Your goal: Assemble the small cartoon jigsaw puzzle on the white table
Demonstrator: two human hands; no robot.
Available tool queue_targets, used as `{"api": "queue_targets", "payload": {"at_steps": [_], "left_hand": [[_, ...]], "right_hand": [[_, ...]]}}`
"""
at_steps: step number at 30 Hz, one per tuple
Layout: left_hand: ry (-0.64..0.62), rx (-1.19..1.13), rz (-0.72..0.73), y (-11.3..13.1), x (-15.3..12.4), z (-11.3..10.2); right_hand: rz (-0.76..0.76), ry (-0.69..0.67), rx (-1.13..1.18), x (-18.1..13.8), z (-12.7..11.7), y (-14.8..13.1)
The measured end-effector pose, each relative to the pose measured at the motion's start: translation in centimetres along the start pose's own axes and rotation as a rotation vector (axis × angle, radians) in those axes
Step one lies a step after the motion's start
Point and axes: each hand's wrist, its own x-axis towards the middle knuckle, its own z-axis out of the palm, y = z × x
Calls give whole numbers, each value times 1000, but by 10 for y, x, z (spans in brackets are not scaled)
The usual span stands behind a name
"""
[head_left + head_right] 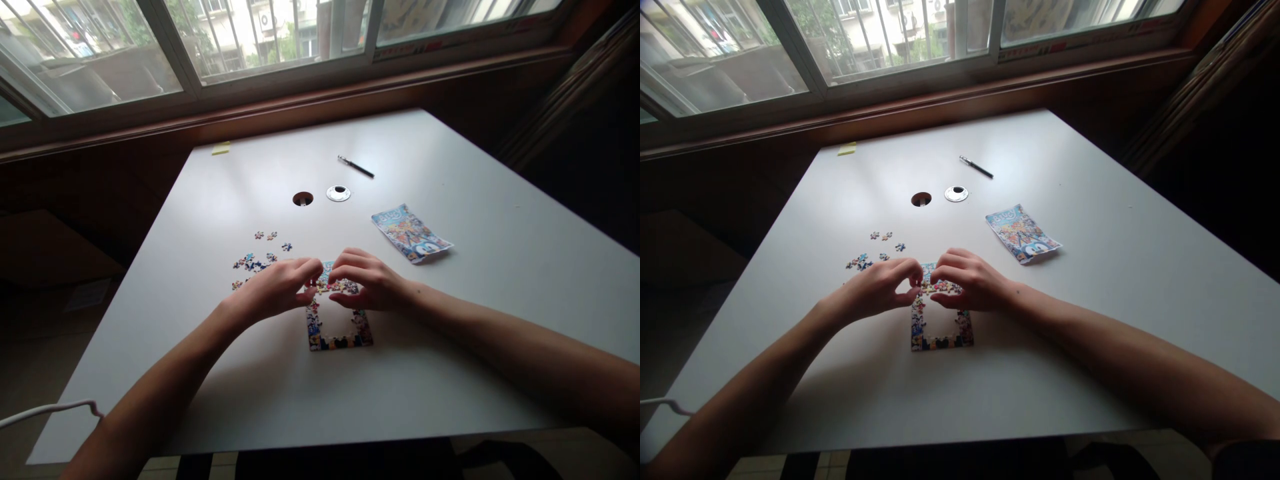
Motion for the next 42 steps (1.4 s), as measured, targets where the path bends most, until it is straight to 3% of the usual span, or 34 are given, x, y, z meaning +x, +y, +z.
{"api": "queue_targets", "payload": {"at_steps": [7, 28, 35, 42], "left_hand": [[28, 31, 105, 8, 3, 8], [42, 11, 59, 6, 4, 1], [-15, 57, 103, 2, 4, -4], [-76, 86, 60, -5, 1, -17]], "right_hand": [[-67, -9, -43, -1, 4, -3], [50, -9, -1, 0, 1, -2], [26, -27, 20, 0, 3, -3], [27, -123, 19, -1, 2, 0]]}}
